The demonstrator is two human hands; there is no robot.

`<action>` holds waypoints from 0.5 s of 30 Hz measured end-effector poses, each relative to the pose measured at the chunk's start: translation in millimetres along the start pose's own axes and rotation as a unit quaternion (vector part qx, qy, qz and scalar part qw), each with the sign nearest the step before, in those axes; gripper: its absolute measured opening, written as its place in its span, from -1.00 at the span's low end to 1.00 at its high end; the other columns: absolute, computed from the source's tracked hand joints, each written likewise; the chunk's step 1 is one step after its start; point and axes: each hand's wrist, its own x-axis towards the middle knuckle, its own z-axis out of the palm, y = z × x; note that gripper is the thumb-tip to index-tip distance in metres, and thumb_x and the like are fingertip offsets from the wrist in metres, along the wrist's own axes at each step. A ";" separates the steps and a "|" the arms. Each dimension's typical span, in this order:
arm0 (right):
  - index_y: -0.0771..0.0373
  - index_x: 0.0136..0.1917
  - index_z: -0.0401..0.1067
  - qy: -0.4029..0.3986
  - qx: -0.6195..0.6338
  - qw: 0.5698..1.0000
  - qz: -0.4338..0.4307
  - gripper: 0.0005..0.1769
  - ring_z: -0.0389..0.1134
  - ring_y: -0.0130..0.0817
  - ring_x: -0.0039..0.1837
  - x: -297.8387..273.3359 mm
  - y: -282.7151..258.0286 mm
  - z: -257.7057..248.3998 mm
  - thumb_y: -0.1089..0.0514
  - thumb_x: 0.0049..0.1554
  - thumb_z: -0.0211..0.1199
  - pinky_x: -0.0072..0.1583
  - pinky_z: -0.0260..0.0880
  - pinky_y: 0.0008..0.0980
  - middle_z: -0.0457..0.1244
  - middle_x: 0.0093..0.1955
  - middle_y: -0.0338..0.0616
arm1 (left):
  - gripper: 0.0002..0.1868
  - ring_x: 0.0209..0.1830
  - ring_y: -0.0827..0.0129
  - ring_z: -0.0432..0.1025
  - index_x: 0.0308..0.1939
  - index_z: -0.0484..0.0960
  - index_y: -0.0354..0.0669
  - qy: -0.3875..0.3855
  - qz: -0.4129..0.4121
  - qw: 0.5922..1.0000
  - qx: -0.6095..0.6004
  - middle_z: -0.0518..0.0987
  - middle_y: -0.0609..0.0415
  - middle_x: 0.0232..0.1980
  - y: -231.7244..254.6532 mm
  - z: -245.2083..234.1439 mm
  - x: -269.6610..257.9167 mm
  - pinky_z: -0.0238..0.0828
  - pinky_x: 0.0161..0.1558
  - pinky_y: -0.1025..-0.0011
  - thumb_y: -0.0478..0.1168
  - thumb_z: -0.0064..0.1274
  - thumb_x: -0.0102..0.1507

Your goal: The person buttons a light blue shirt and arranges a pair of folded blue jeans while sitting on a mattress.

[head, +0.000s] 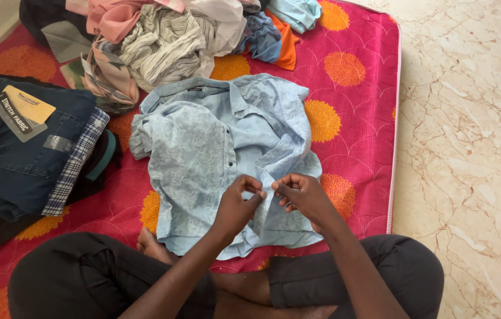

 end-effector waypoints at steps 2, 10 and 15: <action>0.25 -0.10 0.50 0.006 0.004 1.000 0.007 -0.68 0.34 -0.56 -0.22 1.1 2.5 -0.4 -0.06 0.12 0.38 -0.19 0.34 -0.49 0.34 -0.23 -0.28 | -0.72 -0.44 0.37 0.47 -0.14 0.54 -0.29 0.059 0.075 0.990 0.107 0.60 0.07 -0.22 -0.8 3.6 -1.8 0.43 -0.35 0.37 -0.21 0.22 0.19; 0.27 0.06 0.53 -0.049 0.025 0.998 0.012 -0.67 0.40 -0.56 -0.10 -2.7 -3.5 2.9 0.00 0.26 0.11 -0.03 0.41 -0.46 0.39 -0.12 -0.28 | -0.73 -0.38 0.35 0.53 -0.17 0.62 -0.26 0.086 0.143 0.972 0.167 0.64 0.02 -0.25 5.9 12.2 -8.1 0.45 -0.30 0.36 -0.16 0.24 0.17; 0.21 0.16 0.55 -0.029 -0.090 0.993 -0.063 -0.69 0.35 -0.52 -0.08 -2.5 -4.1 7.7 0.12 0.19 0.17 -0.02 0.40 -0.46 0.36 -0.06 -0.25 | -0.77 -0.40 0.47 0.46 -0.15 0.71 -0.27 0.036 0.017 0.998 0.053 0.64 0.07 -0.38 -4.0 3.7 -1.6 0.38 -0.28 0.45 -0.17 0.07 0.31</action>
